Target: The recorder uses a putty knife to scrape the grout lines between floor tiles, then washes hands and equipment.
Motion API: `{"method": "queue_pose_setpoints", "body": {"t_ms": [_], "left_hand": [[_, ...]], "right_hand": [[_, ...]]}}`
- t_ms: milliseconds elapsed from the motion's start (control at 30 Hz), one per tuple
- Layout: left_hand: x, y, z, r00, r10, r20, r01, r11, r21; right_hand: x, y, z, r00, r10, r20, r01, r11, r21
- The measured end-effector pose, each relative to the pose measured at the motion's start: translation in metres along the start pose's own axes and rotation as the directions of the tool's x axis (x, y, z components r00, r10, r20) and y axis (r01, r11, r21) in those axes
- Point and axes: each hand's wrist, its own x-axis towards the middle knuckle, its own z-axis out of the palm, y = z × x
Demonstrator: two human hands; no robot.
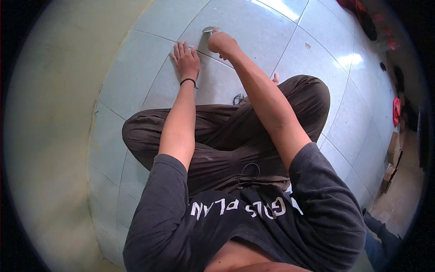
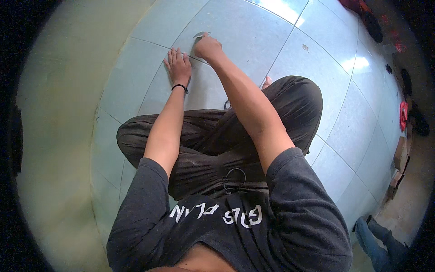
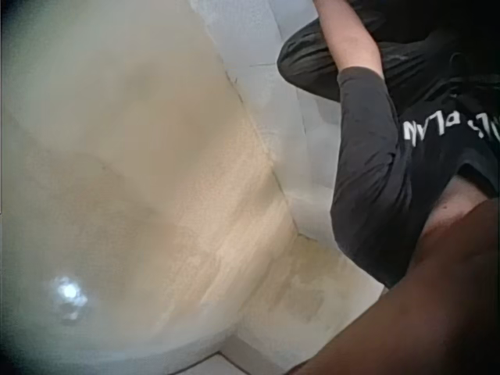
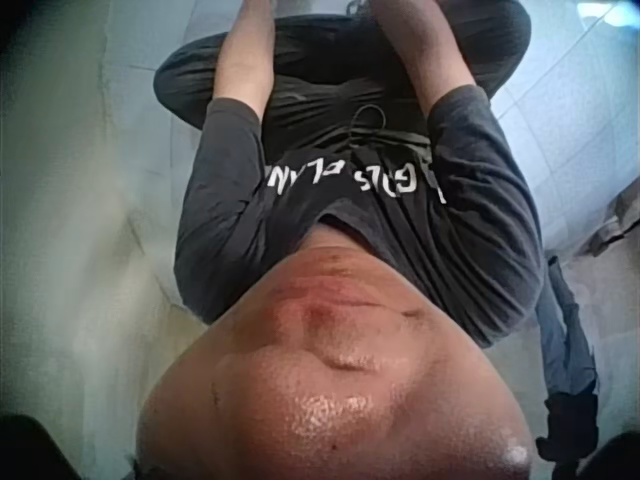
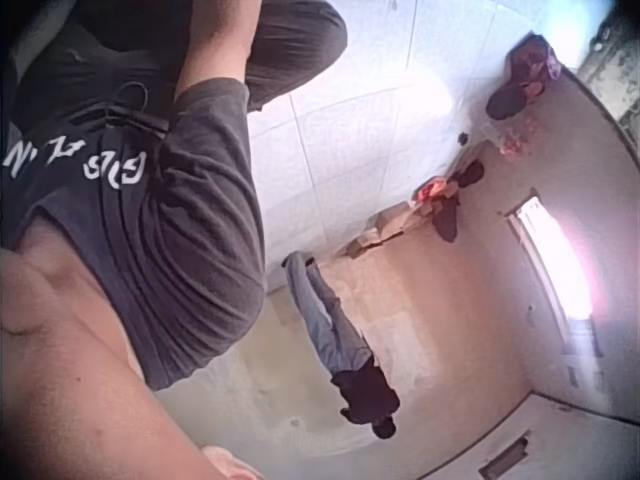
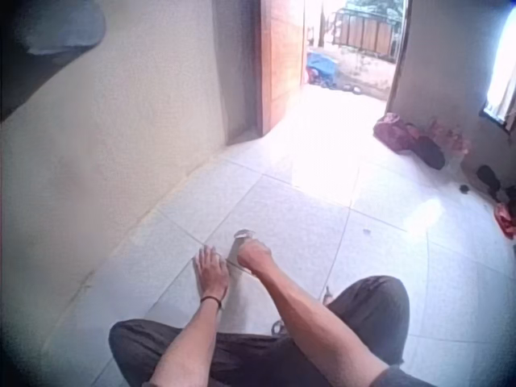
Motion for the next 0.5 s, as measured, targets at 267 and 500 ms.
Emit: {"method": "queue_pose_setpoints", "body": {"t_ms": [267, 500], "left_hand": [[-0.003, -0.005, -0.002, 1.000, -0.008, 0.004, 0.008, 1.000, -0.011], [0.002, 0.010, -0.001, 1.000, 0.014, -0.007, -0.014, 0.999, -0.036]], "right_hand": [[-0.020, -0.018, -0.024, 0.984, 0.078, 0.158, -0.074, 0.997, -0.033], [0.001, 0.009, -0.013, 1.000, 0.018, -0.014, -0.019, 0.997, -0.068]]}}
